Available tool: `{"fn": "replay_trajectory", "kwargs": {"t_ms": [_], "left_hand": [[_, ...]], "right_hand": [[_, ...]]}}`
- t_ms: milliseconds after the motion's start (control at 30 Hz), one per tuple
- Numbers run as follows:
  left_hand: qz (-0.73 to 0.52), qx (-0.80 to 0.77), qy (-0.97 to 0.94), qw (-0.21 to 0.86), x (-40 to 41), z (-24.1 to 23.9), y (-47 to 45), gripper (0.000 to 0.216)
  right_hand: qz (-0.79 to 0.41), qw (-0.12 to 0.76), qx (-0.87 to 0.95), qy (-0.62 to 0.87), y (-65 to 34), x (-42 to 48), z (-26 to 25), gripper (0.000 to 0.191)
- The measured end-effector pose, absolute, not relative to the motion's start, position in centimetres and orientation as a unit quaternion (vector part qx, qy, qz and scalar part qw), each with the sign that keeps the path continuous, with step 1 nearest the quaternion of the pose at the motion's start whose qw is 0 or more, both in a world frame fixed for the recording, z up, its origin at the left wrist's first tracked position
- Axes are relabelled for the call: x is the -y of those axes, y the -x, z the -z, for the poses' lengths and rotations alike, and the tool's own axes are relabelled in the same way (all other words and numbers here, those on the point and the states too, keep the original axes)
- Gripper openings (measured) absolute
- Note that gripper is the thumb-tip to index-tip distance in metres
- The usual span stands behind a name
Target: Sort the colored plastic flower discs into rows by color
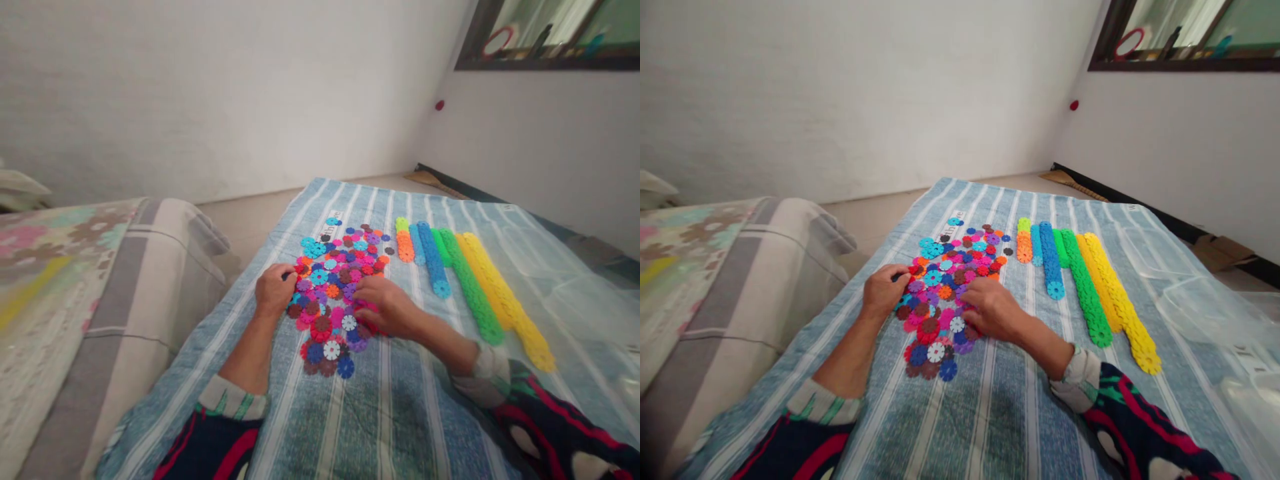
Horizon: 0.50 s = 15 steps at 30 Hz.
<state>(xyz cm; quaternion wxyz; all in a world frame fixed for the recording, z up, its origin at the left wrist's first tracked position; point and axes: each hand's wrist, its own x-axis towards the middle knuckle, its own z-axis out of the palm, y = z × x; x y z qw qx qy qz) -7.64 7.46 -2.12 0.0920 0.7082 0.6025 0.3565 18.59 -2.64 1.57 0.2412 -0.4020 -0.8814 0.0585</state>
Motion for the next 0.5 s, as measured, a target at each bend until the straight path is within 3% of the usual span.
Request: {"fn": "replay_trajectory", "kwargs": {"t_ms": [233, 500], "left_hand": [[-0.359, -0.606, -0.704, 0.092, -7.4, 2.2, 7.5, 0.020], [-0.369, -0.597, -0.706, 0.099, -7.2, 2.2, 7.3, 0.021]], "right_hand": [[-0.026, 0.167, 0.934, 0.315, -12.1, 4.3, -1.4, 0.026], [-0.008, 0.191, 0.880, 0.434, -16.5, 1.2, 0.0, 0.014]]}}
